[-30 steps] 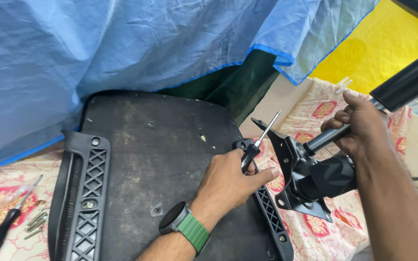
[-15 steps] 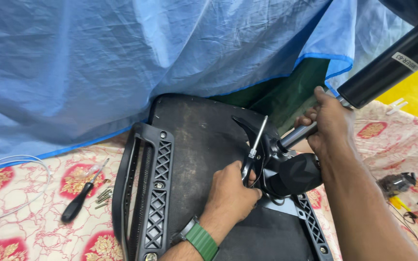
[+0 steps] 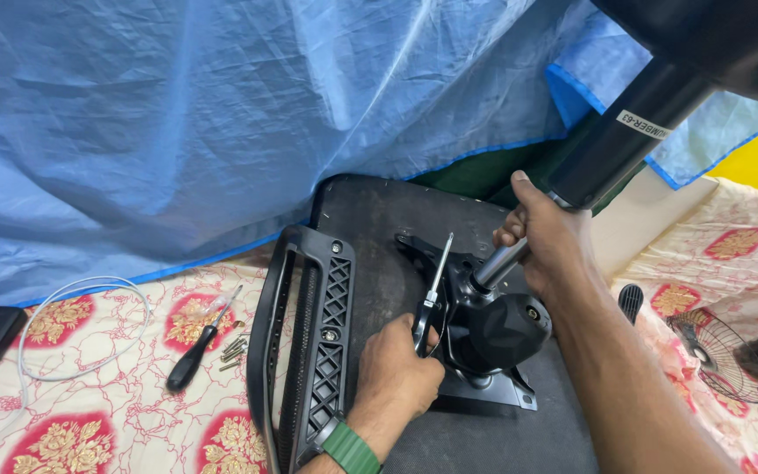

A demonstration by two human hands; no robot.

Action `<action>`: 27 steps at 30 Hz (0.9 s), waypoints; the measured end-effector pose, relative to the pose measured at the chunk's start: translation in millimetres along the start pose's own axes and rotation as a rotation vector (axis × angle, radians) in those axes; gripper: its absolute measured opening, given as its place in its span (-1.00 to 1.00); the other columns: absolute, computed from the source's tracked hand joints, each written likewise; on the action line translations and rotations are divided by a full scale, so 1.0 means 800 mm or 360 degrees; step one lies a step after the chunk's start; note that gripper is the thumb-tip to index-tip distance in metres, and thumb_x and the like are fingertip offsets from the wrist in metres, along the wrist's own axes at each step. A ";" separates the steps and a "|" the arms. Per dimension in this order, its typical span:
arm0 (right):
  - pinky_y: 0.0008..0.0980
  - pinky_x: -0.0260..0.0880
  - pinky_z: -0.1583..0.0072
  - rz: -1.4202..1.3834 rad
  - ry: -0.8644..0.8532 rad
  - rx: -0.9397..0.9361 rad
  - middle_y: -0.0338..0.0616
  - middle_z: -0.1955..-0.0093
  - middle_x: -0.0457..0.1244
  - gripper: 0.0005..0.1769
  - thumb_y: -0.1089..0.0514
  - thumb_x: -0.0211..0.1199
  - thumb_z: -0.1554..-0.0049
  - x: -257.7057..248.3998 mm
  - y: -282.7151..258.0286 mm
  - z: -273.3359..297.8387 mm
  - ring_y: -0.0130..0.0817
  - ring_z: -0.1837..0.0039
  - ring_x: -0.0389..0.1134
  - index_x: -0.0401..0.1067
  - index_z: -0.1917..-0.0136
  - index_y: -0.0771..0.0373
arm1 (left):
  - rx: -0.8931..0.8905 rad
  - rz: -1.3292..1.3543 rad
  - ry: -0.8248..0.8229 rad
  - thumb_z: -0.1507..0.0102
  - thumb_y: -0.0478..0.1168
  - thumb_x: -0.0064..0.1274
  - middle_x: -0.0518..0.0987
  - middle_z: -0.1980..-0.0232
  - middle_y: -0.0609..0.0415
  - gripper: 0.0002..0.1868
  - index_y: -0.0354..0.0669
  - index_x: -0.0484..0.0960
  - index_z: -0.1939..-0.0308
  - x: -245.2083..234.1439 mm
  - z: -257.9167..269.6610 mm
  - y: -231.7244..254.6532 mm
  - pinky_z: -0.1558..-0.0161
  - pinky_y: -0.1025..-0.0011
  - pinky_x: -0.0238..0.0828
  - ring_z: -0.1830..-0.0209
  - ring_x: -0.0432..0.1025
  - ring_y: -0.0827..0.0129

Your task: The person uses a screwdriver to tighten multiple screws on the underside of an office chair seat, securing the side rails and then the central gas-lift base. The person works methodically across several screw holes on both sides of the seat.

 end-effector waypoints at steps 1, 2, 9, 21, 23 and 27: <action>-0.33 0.25 0.35 0.0000 -0.0016 -0.0011 -0.32 0.50 -0.04 -0.56 0.10 0.30 -0.21 0.000 0.002 0.001 -0.46 0.47 0.06 0.11 0.35 0.15 | 0.0020 -0.0023 0.0026 -0.11 -0.42 0.05 0.64 0.38 0.08 -0.78 -0.05 0.60 0.20 0.002 -0.001 -0.004 0.16 0.31 0.50 0.30 0.61 0.31; -0.33 0.25 0.35 -0.0008 -0.0032 -0.0021 -0.32 0.50 -0.04 -0.55 0.10 0.31 -0.21 0.002 0.004 0.002 -0.46 0.47 0.06 0.11 0.35 0.15 | 0.0040 -0.0053 0.0056 -0.11 -0.42 0.05 0.64 0.38 0.09 -0.77 -0.05 0.61 0.20 0.002 -0.003 -0.007 0.14 0.30 0.49 0.28 0.60 0.30; -0.36 0.19 0.38 0.0063 -0.0033 -0.0110 -0.33 0.49 0.01 -0.65 0.14 0.30 -0.20 0.008 0.012 0.003 -0.49 0.47 0.07 0.16 0.28 0.13 | -0.0097 -0.0055 -0.0018 -0.13 -0.42 0.04 0.65 0.33 0.12 -0.76 0.01 0.61 0.19 0.008 -0.017 -0.014 0.13 0.30 0.53 0.24 0.62 0.35; -0.40 0.18 0.38 0.0154 -0.0072 -0.0183 -0.31 0.48 0.05 -0.63 0.19 0.29 -0.23 0.014 0.016 -0.010 -0.49 0.47 0.10 0.18 0.32 0.16 | -0.0075 -0.0045 0.0056 -0.13 -0.43 0.04 0.63 0.35 0.13 -0.76 0.00 0.60 0.21 0.010 -0.033 -0.012 0.18 0.33 0.53 0.29 0.60 0.37; -0.40 0.19 0.39 0.0159 -0.0053 -0.0162 -0.30 0.48 0.05 -0.63 0.18 0.29 -0.23 0.015 0.016 -0.012 -0.49 0.47 0.10 0.18 0.32 0.17 | -0.0116 -0.0001 0.0048 -0.13 -0.42 0.05 0.62 0.36 0.16 -0.76 0.04 0.59 0.21 0.010 -0.032 -0.012 0.22 0.35 0.55 0.32 0.59 0.41; -0.39 0.17 0.39 0.0152 -0.0070 -0.0146 -0.30 0.49 0.05 -0.64 0.18 0.29 -0.23 0.015 0.019 -0.018 -0.49 0.47 0.10 0.19 0.32 0.17 | -0.0069 -0.0094 0.0052 -0.10 -0.39 0.12 0.61 0.42 0.19 -0.79 0.02 0.61 0.25 0.005 -0.033 -0.015 0.23 0.38 0.48 0.36 0.57 0.43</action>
Point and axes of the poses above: each hand's wrist, its own z-axis away from the middle knuckle, its own x-axis out of the palm, y = z × x, the point moved 1 cm from there along -z, towards the middle knuckle
